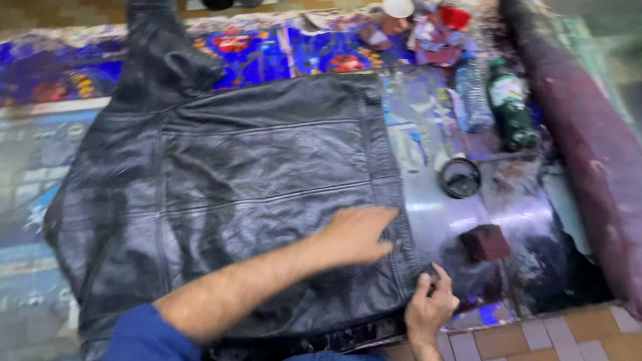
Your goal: The person wipes a black leather jacket laid on a workbench using a small dark sponge and a liquid from a bottle. They repeatedly dip the sponge into a small container and rub the jacket surface, then pour more liquid from a bottle into the container and continue wiping.
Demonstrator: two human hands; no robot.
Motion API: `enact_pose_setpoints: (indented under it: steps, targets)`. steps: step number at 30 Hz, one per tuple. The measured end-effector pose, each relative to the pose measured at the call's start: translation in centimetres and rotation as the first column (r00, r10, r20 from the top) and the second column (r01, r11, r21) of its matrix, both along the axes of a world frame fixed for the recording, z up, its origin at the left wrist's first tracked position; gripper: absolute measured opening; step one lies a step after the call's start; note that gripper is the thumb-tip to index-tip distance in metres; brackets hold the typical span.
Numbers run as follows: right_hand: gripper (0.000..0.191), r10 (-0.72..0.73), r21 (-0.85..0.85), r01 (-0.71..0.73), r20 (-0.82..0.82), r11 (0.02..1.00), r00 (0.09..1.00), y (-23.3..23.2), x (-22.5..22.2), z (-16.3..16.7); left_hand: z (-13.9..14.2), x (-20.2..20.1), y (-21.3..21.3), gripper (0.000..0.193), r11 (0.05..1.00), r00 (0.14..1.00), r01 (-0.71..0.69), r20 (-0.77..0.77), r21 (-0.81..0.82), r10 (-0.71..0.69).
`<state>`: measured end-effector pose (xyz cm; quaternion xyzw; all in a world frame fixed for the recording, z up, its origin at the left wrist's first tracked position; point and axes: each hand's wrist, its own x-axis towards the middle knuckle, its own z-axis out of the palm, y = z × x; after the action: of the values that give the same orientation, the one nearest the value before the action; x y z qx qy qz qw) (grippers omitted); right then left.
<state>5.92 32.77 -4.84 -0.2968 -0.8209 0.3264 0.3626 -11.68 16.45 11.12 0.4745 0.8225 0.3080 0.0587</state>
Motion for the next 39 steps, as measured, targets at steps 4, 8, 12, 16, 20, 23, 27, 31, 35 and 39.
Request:
enact_pose_setpoints:
  steps: [4,8,12,16,20,23,27,31,35,39]
  targets:
    - [0.029,0.043,-0.056,-0.043,0.004,0.998,0.999,0.1,-0.2,-0.7,-3.3,-10.5,-2.7,0.068,0.936,0.963,-0.147,0.168,-0.320,0.209]
    - [0.031,0.009,0.068,-0.014,0.072,0.998,0.997,0.1,-0.6,-1.4,-2.1,-14.2,-15.0,0.048,0.592,0.840,-0.478,-0.141,-0.649,0.524]
    - [0.033,0.048,0.054,-0.051,0.067,0.997,0.997,0.0,-0.8,-1.4,0.9,-14.1,-19.8,0.057,0.495,0.787,-0.536,-0.191,-0.684,0.587]
    - [0.034,0.067,0.060,-0.070,0.062,0.996,0.996,0.0,-0.5,-1.2,-2.4,-8.4,-12.6,0.086,0.950,0.846,-0.295,0.435,-0.105,0.310]
    - [0.032,0.065,0.053,-0.067,0.048,0.996,0.997,0.2,-0.3,-1.0,-5.8,-1.9,-10.8,0.084,0.971,0.932,-0.018,0.347,-0.239,0.102]
    - [0.029,0.041,0.004,-0.041,0.030,0.999,0.999,0.4,-0.6,-0.9,-5.1,-0.2,-14.6,0.070,0.814,0.926,-0.088,0.255,-0.574,0.280]
    - [0.027,0.021,-0.042,-0.024,-0.082,0.999,0.996,0.8,-1.0,-0.9,-2.1,-3.5,-17.9,0.064,0.793,0.879,-0.338,0.132,-0.506,0.459]
    - [0.031,0.026,-0.202,-0.023,0.014,0.979,1.000,1.6,-0.3,-1.8,-1.8,-5.5,-20.4,0.056,0.765,0.752,-0.523,0.220,-0.375,0.622]
    - [0.046,0.229,-0.153,-0.246,-0.124,0.957,0.966,3.3,1.7,-2.8,-2.8,-9.5,-21.5,0.055,0.775,0.779,-0.620,0.024,-0.122,0.627]
    - [0.070,0.318,-0.041,-0.323,-0.104,0.945,0.942,5.2,3.1,-3.2,-3.2,-14.2,-22.7,0.048,0.747,0.747,-0.665,-0.045,-0.007,0.664]
